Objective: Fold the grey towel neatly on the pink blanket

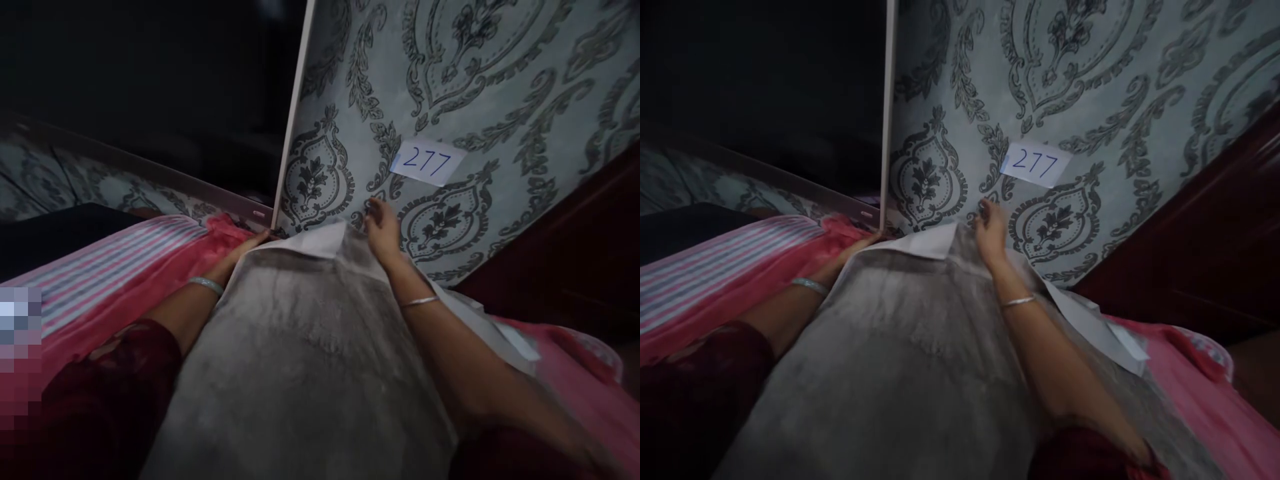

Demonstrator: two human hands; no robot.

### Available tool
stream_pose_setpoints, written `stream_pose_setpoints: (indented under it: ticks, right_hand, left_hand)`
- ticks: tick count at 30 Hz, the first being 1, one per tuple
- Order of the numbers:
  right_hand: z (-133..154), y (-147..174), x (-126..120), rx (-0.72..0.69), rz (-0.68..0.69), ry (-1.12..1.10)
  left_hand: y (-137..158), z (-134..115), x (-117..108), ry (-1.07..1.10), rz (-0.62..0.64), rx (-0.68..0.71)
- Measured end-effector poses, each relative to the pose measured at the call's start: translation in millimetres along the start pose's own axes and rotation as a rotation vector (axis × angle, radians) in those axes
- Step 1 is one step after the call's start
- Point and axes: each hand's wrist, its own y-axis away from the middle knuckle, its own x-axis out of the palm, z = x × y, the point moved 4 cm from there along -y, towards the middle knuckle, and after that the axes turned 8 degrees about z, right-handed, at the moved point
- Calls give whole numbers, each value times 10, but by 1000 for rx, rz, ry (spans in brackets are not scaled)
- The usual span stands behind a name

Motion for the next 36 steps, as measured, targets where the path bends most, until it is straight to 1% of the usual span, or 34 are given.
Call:
stream_pose_setpoints:
  ticks: [1, 2, 4, 5, 6, 8, 10, 12, 13, 15, 17, 19, 20, 21, 22, 23, 24, 26, 27, 28, 29, 30, 31, 33, 34, 35, 36]
  right_hand:
    - [26, 164, 140, -53, 47, 21]
    - [50, 371, 279, -99, 124, 51]
    - [65, 834, 518, -149, 320, 118]
    - [50, 1049, 609, -147, 416, 162]
    - [24, 1234, 679, -130, 503, 212]
    - [-41, 1487, 768, -79, 639, 315]
    - [-91, 1589, 808, -41, 722, 388]
    - [-111, 1593, 817, -31, 755, 413]
    - [-117, 1580, 814, -31, 763, 413]
    - [-124, 1554, 802, -39, 769, 397]
    - [-127, 1545, 787, -57, 770, 372]
    - [-122, 1553, 773, -68, 770, 358]
    - [-115, 1558, 765, -68, 771, 357]
    - [-108, 1560, 754, -63, 773, 359]
    - [-103, 1557, 736, -53, 772, 364]
    - [-105, 1544, 706, -37, 763, 373]
    - [-118, 1518, 661, -20, 744, 385]
    - [-206, 1431, 507, 35, 674, 430]
    - [-291, 1374, 393, 81, 619, 462]
    - [-404, 1315, 251, 143, 552, 499]
    - [-546, 1264, 88, 226, 483, 539]
    - [-714, 1230, -90, 340, 420, 576]
    - [-897, 1218, -274, 473, 367, 609]
    - [-1251, 1258, -613, 733, 294, 659]
    - [-1402, 1296, -755, 833, 270, 677]
    - [-1527, 1335, -877, 902, 244, 694]
    - [-1627, 1368, -979, 936, 216, 712]
  left_hand:
    - [-2, 5, -23, 49, 29, -8]
    - [-1, 9, -41, 111, 66, -20]
    - [20, -17, -61, 158, 146, -25]
    - [39, -55, -60, 107, 179, -12]
    - [63, -112, -50, 2, 197, 15]
    - [127, -279, 14, -307, 190, 104]
    - [209, -487, 162, -637, 155, 238]
    - [308, -683, 389, -884, 140, 417]
    - [361, -761, 514, -965, 144, 512]
    - [459, -875, 736, -1059, 133, 687]
    - [523, -937, 894, -1096, 115, 810]
    - [542, -947, 987, -1097, 162, 876]
    - [532, -930, 1003, -1096, 199, 876]
    - [509, -898, 990, -1104, 225, 842]
    - [471, -853, 942, -1123, 221, 766]
    - [422, -797, 856, -1149, 177, 646]
    - [372, -737, 742, -1178, 108, 499]
    - [298, -627, 467, -1191, -76, 164]
    - [280, -602, 380, -1190, -96, 88]
    - [269, -609, 323, -1198, -122, 62]
    - [262, -637, 296, -1206, -142, 61]
    - [258, -679, 314, -1215, -130, 103]
    - [256, -725, 370, -1224, -89, 170]
    - [259, -782, 557, -1224, 79, 340]
    - [262, -784, 651, -1216, 167, 412]
    - [259, -765, 722, -1207, 225, 452]
    - [244, -729, 756, -1203, 232, 449]
